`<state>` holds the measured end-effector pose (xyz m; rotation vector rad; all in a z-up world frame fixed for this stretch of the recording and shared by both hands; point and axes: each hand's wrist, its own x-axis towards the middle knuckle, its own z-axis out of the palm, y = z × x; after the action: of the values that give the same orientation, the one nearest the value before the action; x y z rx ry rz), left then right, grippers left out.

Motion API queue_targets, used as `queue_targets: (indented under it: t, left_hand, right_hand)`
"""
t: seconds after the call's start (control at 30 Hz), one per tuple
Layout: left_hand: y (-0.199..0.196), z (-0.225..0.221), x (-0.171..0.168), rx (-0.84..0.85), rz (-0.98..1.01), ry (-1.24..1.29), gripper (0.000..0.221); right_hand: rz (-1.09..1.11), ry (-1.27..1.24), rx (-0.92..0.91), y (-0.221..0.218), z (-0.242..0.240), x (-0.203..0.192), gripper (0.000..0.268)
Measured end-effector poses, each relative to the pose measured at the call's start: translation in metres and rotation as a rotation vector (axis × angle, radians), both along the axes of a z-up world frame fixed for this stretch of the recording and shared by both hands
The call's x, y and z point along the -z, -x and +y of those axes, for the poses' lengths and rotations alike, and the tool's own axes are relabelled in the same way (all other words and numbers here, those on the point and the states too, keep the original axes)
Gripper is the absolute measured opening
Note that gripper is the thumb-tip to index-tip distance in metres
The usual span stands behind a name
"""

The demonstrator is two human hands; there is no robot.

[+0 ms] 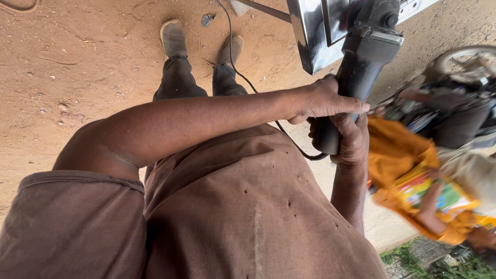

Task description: The person uses a hand-held angle grinder to smooth and polish the welded joints and surfaces of a large metal gate frame, moving the tool along the edges and corners.

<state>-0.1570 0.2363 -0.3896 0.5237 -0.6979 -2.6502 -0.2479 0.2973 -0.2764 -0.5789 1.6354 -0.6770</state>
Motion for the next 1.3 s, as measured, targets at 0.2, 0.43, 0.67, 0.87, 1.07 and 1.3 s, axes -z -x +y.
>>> queue_targets:
  t: [0.2,0.43,0.67,0.87,1.07,1.3]
  left_hand:
    - [-0.002,0.027,-0.011,0.064,-0.066,-0.023,0.091]
    - [0.006,0.015,-0.014,0.004,-0.209,0.024,0.105]
    - [-0.004,0.019,-0.022,0.026,-0.234,0.033,0.103]
    - [-0.006,0.009,-0.013,0.021,-0.087,0.053,0.095]
    - [0.006,-0.006,-0.008,-0.019,-0.064,0.013,0.097]
    - [-0.002,0.02,-0.009,0.049,-0.145,0.058,0.106]
  right_hand:
    - [-0.004,0.022,-0.031,-0.011,0.022,-0.009,0.06]
    - [-0.05,0.018,-0.061,0.011,0.013,0.002,0.068]
    - [-0.064,0.007,-0.078,0.005,0.016,-0.003,0.068]
    - [-0.061,0.063,-0.15,-0.003,0.0,0.0,0.06]
    - [0.01,0.051,-0.105,0.001,-0.009,0.0,0.061]
    - [-0.009,0.021,-0.082,-0.002,0.015,-0.001,0.065]
